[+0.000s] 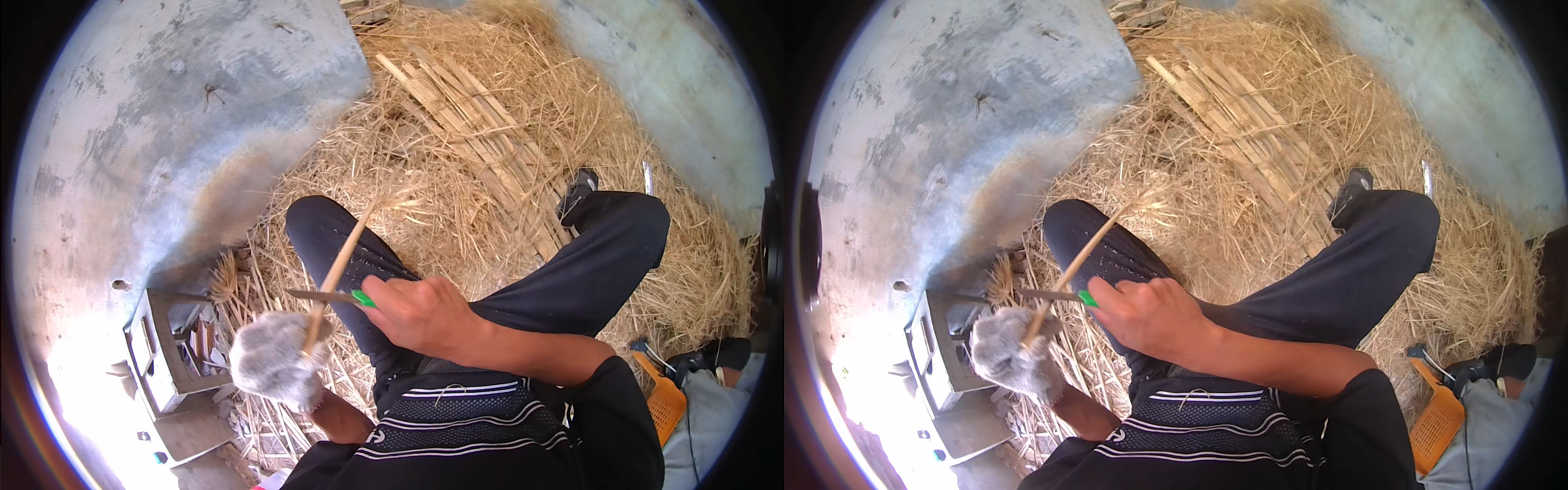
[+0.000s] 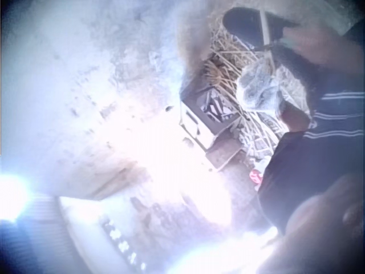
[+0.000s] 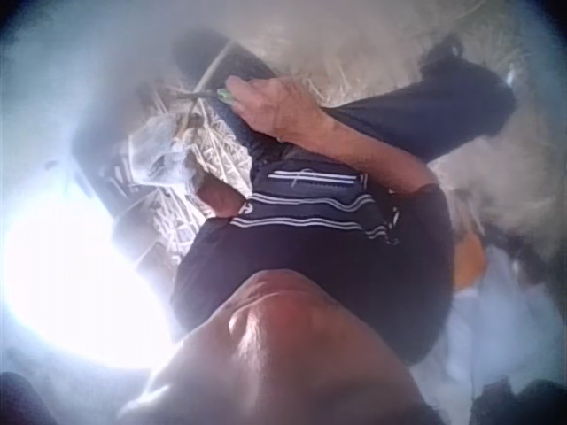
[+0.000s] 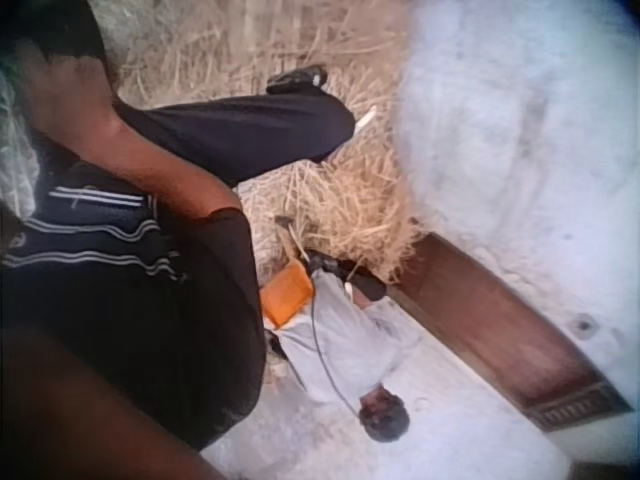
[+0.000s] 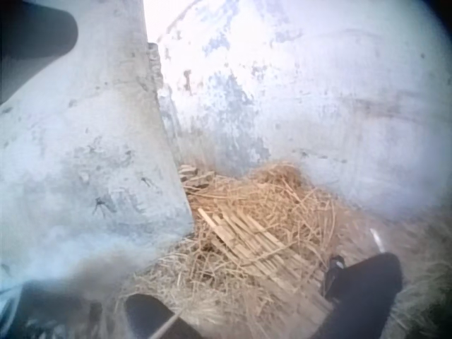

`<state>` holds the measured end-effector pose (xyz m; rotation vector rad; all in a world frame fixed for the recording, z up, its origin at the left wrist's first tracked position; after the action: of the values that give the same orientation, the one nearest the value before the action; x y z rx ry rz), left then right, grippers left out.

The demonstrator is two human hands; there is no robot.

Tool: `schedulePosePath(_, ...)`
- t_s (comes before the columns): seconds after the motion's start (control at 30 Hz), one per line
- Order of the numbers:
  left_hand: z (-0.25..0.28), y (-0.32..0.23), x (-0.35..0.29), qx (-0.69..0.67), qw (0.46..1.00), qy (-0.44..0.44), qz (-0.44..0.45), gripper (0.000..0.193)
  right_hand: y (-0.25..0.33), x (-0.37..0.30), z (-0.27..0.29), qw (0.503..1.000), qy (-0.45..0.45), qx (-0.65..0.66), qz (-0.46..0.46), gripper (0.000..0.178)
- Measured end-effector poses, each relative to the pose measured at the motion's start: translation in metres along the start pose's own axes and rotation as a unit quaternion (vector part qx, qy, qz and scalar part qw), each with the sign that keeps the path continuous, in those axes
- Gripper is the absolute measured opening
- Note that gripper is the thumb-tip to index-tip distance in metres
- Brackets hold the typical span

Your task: The person sits cross-legged on a straw-covered floor and uses a green-handled knife to shave a thin bamboo stick. They hold the stick with a gloved left hand and repeatedly scrape the surface with the knife in their right hand, producing wood shavings.

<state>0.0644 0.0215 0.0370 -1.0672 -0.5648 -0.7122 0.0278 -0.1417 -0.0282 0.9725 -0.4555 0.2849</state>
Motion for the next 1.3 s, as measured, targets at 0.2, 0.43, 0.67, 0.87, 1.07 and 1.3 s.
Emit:
schedulePosePath(0.2,-0.002,-0.011,-0.004,0.008,0.994,-0.042,-0.104,0.025,-0.127,-0.021,-0.023,0.965,0.058,-0.131,-0.221,0.024)
schedulePosePath(0.43,0.013,0.017,-0.043,0.004,0.995,-0.099,0.032,0.032,0.016,0.000,0.010,0.994,0.013,0.103,-0.044,0.016)
schedulePosePath(0.67,0.005,-0.015,-0.009,0.067,0.996,-0.058,-0.031,0.032,0.019,0.004,-0.001,1.000,0.015,0.023,-0.012,0.016)
schedulePosePath(0.87,0.009,-0.014,0.008,0.053,0.990,-0.040,-0.121,0.034,-0.145,-0.035,-0.011,0.970,0.010,-0.115,-0.214,0.022)
schedulePosePath(1.07,0.001,-0.010,-0.018,0.008,0.998,-0.066,0.013,0.045,-0.002,-0.001,0.017,0.989,0.039,0.064,-0.128,0.022)
schedulePosePath(1.3,0.002,-0.011,-0.015,-0.029,0.996,-0.078,0.018,0.038,-0.026,-0.002,-0.005,0.982,0.053,-0.036,-0.175,0.021)
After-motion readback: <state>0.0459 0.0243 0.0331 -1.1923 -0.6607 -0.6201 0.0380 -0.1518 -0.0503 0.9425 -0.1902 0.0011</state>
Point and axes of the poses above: each hand's wrist, its own x-axis towards the middle knuckle, its own z-axis out of the back of the hand, y = z × x, the point moved 7 cm from there along x, towards the middle knuckle, and after that the axes turned 9 degrees about x, right-handed, at the moved point
